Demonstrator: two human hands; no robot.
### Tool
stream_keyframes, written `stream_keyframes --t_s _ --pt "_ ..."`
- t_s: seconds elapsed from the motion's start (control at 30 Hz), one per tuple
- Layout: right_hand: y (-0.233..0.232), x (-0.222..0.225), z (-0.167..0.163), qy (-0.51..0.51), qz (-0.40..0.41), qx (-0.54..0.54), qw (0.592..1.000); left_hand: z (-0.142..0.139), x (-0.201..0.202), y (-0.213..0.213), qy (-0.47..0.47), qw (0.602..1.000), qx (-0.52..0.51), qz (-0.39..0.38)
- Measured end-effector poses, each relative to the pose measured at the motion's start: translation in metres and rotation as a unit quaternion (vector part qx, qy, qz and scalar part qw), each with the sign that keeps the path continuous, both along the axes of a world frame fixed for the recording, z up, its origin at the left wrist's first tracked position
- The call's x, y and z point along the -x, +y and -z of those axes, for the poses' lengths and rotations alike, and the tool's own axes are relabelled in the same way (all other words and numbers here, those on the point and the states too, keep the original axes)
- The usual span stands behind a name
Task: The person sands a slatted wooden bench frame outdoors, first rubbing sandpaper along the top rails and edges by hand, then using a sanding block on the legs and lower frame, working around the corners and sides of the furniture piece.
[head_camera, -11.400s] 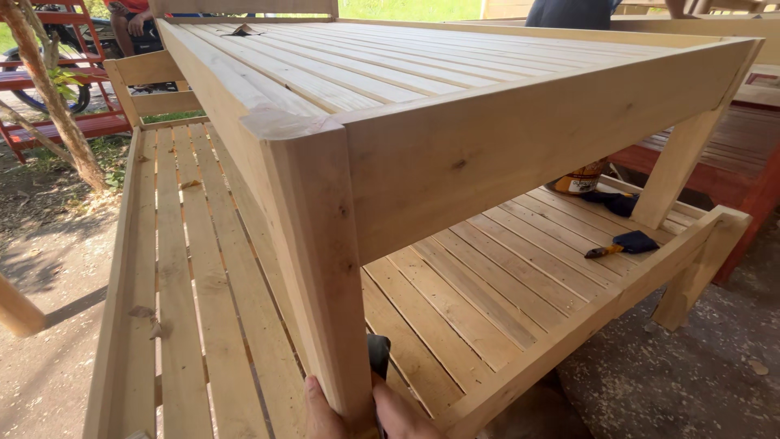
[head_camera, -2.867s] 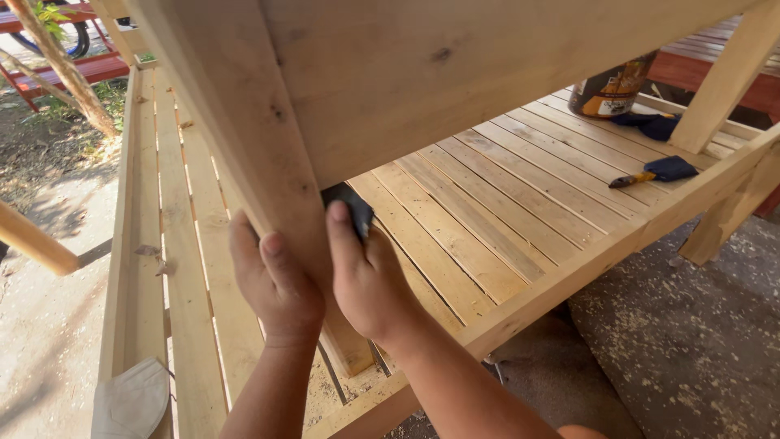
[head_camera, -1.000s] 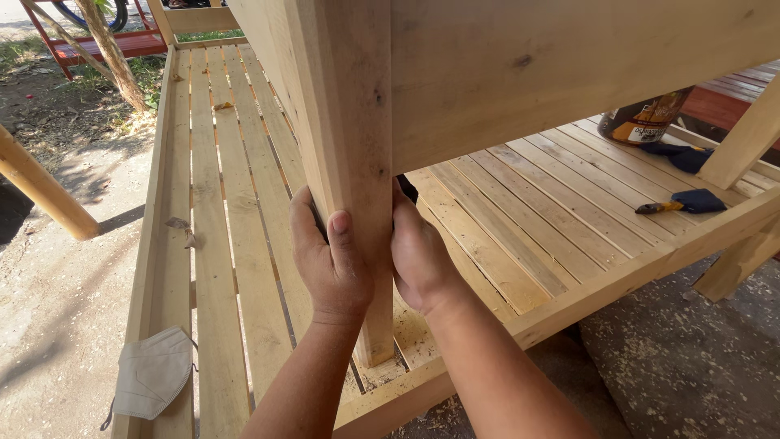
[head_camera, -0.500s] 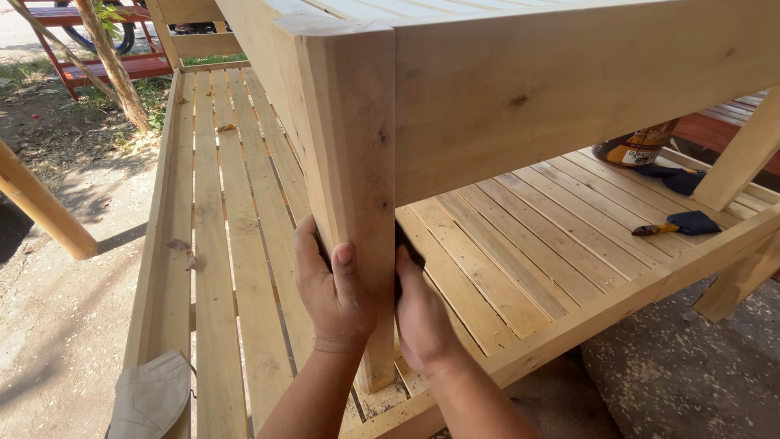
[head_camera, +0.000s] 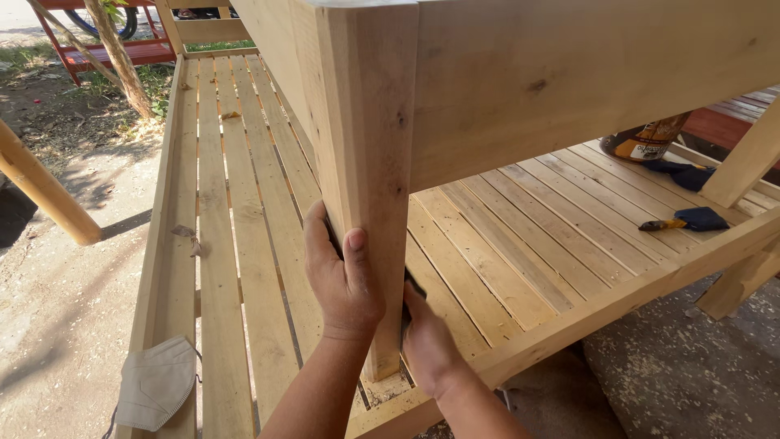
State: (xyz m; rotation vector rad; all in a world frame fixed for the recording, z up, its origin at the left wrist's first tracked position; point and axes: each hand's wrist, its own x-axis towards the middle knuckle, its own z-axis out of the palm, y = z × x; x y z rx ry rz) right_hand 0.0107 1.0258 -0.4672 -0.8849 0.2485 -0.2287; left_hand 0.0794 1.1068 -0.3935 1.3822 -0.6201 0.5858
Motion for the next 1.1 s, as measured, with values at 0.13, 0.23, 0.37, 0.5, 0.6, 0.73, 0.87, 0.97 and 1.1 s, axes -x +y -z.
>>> stream_keyframes --t_s 0.13,0.23,0.37,0.5,0.6,0.73,0.87,0.97,1.1 --pt "0.001 -0.002 0.001 0.074 -0.03 0.05 0.996 0.001 0.0 -0.001 0.006 1.0 -0.006 0.001" --pt "-0.011 0.002 -0.015 -0.014 -0.028 0.064 0.997 0.002 0.001 -0.001 -0.008 1.0 0.002 0.003" --pt "-0.003 0.013 -0.035 -0.115 0.032 0.032 0.992 0.002 -0.001 0.0 -0.014 1.0 0.005 -0.005" --pt "0.003 -0.007 -0.05 -0.06 0.048 -0.018 0.997 0.001 -0.001 0.0 -0.006 1.0 0.004 0.004" --pt "-0.004 -0.022 -0.058 -0.048 -0.043 0.088 0.994 0.0 0.0 -0.001 -0.002 1.0 0.001 0.0" --pt "-0.004 -0.003 -0.054 -0.033 -0.006 0.071 0.997 -0.001 0.0 -0.001 -0.003 1.0 0.006 0.016" --pt "-0.002 0.003 -0.05 -0.03 -0.021 0.054 0.998 -0.002 -0.002 -0.001 -0.005 1.0 -0.006 -0.007" --pt "-0.013 -0.023 -0.05 -0.011 -0.045 0.084 0.995 -0.001 -0.001 -0.001 0.005 1.0 -0.002 0.006" --pt "-0.016 -0.021 -0.037 -0.011 -0.046 0.094 0.994 0.0 0.0 -0.001 -0.002 1.0 -0.003 0.003"
